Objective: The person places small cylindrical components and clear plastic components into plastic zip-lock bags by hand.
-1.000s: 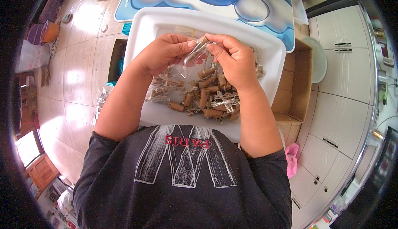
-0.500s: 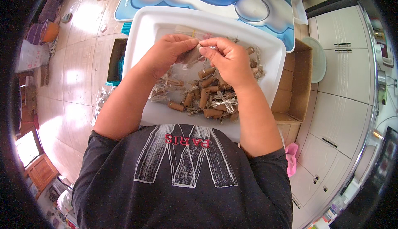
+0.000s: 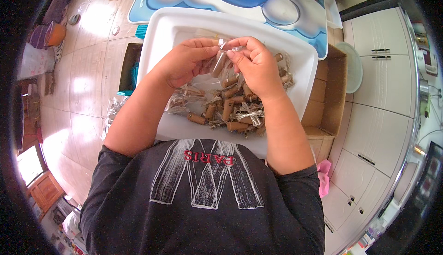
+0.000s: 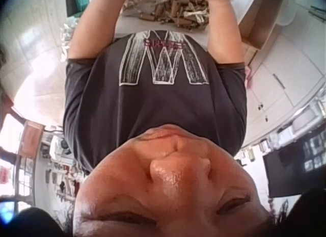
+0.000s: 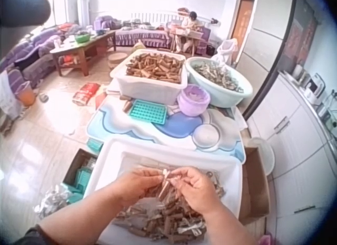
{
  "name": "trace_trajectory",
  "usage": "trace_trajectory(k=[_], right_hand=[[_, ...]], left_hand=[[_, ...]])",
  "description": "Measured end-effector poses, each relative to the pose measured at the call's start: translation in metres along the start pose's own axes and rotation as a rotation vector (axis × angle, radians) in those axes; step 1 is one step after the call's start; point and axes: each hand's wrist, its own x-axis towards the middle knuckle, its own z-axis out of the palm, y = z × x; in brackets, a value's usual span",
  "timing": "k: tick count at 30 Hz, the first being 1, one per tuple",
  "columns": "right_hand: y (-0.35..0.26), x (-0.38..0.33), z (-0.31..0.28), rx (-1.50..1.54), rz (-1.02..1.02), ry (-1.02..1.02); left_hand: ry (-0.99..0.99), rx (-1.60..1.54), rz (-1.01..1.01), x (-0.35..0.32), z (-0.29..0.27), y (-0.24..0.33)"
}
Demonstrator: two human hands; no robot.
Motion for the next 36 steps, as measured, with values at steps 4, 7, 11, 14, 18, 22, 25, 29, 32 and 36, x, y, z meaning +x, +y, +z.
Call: trace_trajectory(k=[4, 7, 11, 14, 18, 22, 25, 29, 32, 36], right_hand=[[0.007, 0.001, -0.002, -0.012, -0.025, -0.014], [0.005, 0.000, 0.002, -0.048, -0.005, 0.016], [0.012, -0.001, 0.002, -0.208, -0.084, -0.027], [0.009, -0.002, 0.004, -0.260, -0.095, -0.019], [0.012, -0.004, -0.002, -0.260, -0.064, 0.141], [0.002, 0.000, -0.009, -0.135, -0.155, 0.309], [-0.001, -0.001, -0.012, -0.134, -0.156, 0.325], [0.000, -0.001, -0.014, -0.091, -0.160, 0.313], [-0.004, -0.003, -0.012, -0.089, -0.168, 0.338], [-0.002, -0.005, -0.008, -0.105, -0.118, 0.218]], left_hand=[[0.020, -0.041, 0.016, 0.001, 0.003, -0.001], [0.019, -0.021, 0.073, 0.004, 0.001, -0.007], [0.118, 0.084, 0.118, 0.009, 0.001, -0.011], [0.130, 0.080, 0.109, 0.008, 0.005, -0.010], [0.254, 0.014, -0.005, -0.007, 0.020, 0.009], [0.245, 0.061, -0.082, -0.011, 0.016, 0.011], [0.136, 0.155, -0.028, -0.007, 0.007, 0.006], [0.135, 0.365, 0.152, -0.003, 0.000, 0.004], [0.206, 0.334, 0.232, -0.005, 0.007, 0.011], [0.049, 0.125, 0.118, -0.003, 0.010, 0.010]])
